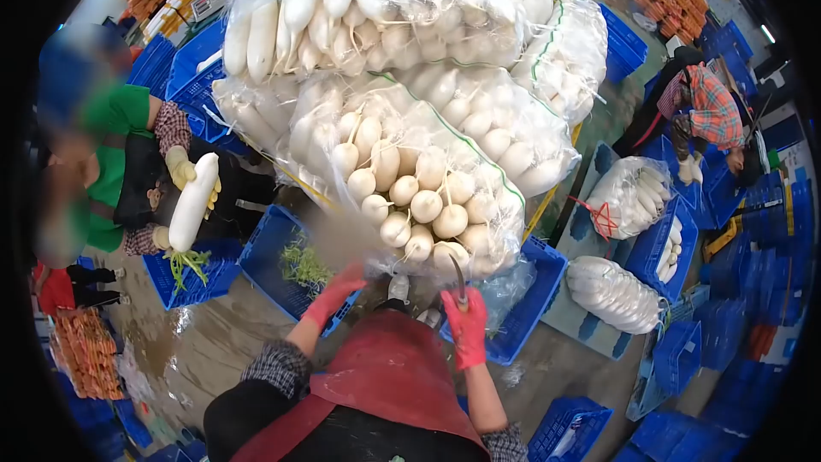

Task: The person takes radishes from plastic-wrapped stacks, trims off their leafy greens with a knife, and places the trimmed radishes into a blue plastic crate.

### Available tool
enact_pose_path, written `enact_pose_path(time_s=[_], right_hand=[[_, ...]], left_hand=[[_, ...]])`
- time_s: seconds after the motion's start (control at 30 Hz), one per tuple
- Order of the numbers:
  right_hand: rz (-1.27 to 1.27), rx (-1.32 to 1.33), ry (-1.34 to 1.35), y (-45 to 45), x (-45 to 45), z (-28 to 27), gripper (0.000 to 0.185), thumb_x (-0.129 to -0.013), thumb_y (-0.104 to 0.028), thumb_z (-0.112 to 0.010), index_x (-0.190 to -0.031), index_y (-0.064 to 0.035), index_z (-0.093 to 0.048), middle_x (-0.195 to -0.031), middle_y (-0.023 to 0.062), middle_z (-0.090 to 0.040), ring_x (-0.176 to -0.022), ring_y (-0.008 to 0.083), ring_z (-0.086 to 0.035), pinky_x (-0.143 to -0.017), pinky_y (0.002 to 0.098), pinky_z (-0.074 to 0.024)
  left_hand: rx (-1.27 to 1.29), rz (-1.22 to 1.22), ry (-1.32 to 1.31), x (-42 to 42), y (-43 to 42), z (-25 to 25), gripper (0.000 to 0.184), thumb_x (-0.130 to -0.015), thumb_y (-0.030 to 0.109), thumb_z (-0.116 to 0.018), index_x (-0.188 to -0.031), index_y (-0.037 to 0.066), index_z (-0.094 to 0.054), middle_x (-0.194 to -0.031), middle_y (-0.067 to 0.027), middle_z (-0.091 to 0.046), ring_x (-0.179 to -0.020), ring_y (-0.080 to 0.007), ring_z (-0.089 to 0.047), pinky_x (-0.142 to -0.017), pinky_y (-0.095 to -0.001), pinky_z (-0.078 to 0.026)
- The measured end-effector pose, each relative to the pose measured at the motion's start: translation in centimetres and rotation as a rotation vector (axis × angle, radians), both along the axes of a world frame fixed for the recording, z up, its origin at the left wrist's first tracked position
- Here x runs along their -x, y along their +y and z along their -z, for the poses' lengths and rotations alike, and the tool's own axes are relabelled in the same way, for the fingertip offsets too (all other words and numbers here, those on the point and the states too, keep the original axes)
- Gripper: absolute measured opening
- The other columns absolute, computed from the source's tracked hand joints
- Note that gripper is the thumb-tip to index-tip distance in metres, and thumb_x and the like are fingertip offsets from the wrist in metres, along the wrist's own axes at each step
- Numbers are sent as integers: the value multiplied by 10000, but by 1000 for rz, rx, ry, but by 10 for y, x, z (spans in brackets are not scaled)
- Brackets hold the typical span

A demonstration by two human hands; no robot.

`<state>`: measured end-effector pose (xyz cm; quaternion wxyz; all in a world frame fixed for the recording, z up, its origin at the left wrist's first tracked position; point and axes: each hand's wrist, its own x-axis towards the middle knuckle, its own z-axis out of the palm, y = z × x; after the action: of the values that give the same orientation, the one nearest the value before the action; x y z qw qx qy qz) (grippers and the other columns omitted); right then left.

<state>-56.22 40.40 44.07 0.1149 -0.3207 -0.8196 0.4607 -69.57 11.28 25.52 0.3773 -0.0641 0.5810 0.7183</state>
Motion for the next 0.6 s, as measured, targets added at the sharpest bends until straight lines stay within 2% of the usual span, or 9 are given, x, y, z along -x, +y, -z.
enact_pose_path(time_s=[0.03,0.1,0.17,0.2,0.27,0.33,0.43,0.5,0.6], right_hand=[[-47,2,127,-4,26,-13,247,-796,-192,-795,-900,-35,-635,-832,56,-640,-757,186,-600,-679,350,-484],[-51,-102,254,-8,69,3,286,-797,-237,-793,-927,-30,-644,-876,89,-654,-788,211,-607,-680,357,-479],[-157,-157,227,-13,98,17,304,-800,-261,-789,-923,-25,-641,-861,104,-660,-768,230,-608,-675,361,-481],[-257,-216,203,-16,110,21,323,-803,-285,-785,-918,-21,-639,-847,119,-666,-748,249,-610,-670,366,-484],[-204,-211,22,-19,123,25,342,-809,-310,-777,-913,-16,-636,-827,130,-668,-731,272,-609,-669,368,-486],[-149,-203,-160,-19,134,35,363,-815,-334,-769,-908,-11,-634,-807,141,-670,-713,295,-609,-669,370,-489],[-82,-198,-50,-14,130,45,328,-831,-312,-764,-881,-14,-637,-690,90,-653,-608,243,-595,-598,349,-478],[63,170,25,-10,129,16,268,-848,-274,-758,-861,-27,-656,-633,35,-626,-534,158,-562,-517,310,-441],[44,261,-49,-8,116,-16,293,-842,-286,-760,-909,-13,-678,-659,25,-628,-579,114,-555,-554,319,-461]], left_hand=[[-46,-66,-148,-9,-36,17,782,-579,134,-852,-1309,97,-573,-1367,-154,-535,-1255,-361,-495,-1059,-472,-379],[1238,864,163,-21,-67,-59,904,-546,92,-860,-1379,104,-510,-1435,-195,-459,-1296,-373,-459,-1080,-491,-359],[1338,624,336,-54,-102,-60,871,-605,153,-843,-1396,90,-485,-1410,-223,-470,-1307,-386,-441,-1075,-489,-362],[1337,616,332,-54,-102,-58,871,-605,153,-843,-1396,90,-485,-1410,-223,-470,-1307,-386,-441,-1075,-489,-362],[1102,139,635,-53,-97,-49,835,-649,169,-818,-1404,73,-473,-1412,-204,-474,-1308,-386,-435,-1081,-484,-355],[982,66,904,-25,-52,-104,808,-702,148,-797,-1417,39,-436,-1402,-212,-480,-1286,-360,-470,-1068,-454,-389],[552,-19,871,-3,10,-144,804,-756,153,-790,-1434,5,-385,-1389,-201,-495,-1243,-320,-523,-1025,-410,-447],[370,-19,940,9,53,-161,823,-757,188,-808,-1435,3,-381,-1388,-189,-499,-1242,-304,-529,-1018,-398,-456],[279,75,1106,35,102,-193,885,-718,245,-847,-1434,5,-385,-1384,-188,-503,-1247,-301,-526,-1024,-401,-451]])
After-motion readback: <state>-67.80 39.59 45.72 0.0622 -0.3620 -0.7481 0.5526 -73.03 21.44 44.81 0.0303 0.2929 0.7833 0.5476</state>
